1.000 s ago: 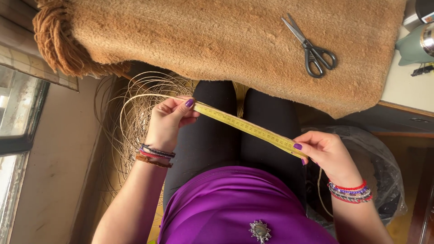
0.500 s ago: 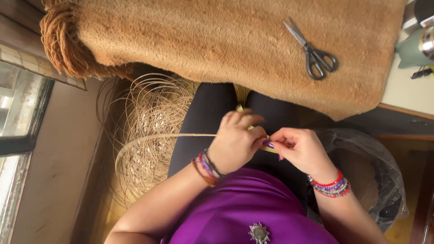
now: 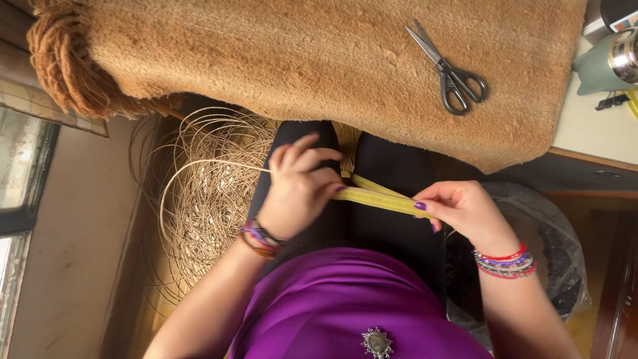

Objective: Measuring and cutting wicker strips to specific lengths using a tape measure and scissors

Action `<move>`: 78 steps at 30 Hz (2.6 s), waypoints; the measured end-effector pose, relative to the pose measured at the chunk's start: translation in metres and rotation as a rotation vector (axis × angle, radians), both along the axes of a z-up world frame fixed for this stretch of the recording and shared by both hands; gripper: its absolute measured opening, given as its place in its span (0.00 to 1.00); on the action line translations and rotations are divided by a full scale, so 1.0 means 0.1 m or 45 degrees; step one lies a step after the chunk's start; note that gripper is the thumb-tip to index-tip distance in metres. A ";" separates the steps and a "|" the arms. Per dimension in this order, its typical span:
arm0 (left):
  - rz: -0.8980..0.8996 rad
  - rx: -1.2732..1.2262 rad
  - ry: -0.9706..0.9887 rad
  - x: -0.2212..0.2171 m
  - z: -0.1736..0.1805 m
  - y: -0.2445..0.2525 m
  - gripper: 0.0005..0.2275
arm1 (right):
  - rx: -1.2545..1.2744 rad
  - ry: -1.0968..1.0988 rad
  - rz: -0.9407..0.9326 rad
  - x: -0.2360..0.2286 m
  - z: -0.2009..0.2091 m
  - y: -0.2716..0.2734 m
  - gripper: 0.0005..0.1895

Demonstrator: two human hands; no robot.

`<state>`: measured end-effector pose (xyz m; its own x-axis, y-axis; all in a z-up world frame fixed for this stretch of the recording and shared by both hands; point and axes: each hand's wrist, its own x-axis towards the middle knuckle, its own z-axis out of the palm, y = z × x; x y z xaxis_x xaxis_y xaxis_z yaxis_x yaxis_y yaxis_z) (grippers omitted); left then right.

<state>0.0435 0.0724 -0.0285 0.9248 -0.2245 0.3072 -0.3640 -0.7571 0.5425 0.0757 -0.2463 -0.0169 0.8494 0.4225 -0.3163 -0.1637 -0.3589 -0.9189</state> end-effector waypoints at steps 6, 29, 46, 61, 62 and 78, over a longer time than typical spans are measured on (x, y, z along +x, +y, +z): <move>0.027 0.028 0.133 -0.08 -0.06 0.28 0.06 | 0.007 0.052 -0.041 0.00 0.03 -0.13 0.06; 0.055 0.122 0.194 -0.08 -0.12 0.42 0.09 | -0.004 0.169 -0.047 0.00 -0.01 -0.25 0.06; 0.081 0.103 0.215 -0.08 -0.19 0.51 0.09 | 0.011 -0.015 -0.073 -0.06 -0.06 -0.16 0.05; 0.076 0.099 0.219 -0.06 -0.19 0.50 0.10 | -0.072 -0.122 -0.009 -0.02 0.00 -0.10 0.06; 0.077 0.097 0.217 -0.06 -0.19 0.50 0.10 | -0.076 -0.129 -0.007 -0.03 -0.01 -0.11 0.07; -0.118 0.161 0.024 -0.03 -0.26 -0.54 0.17 | -0.296 -0.536 -0.029 -0.04 -0.33 0.41 0.05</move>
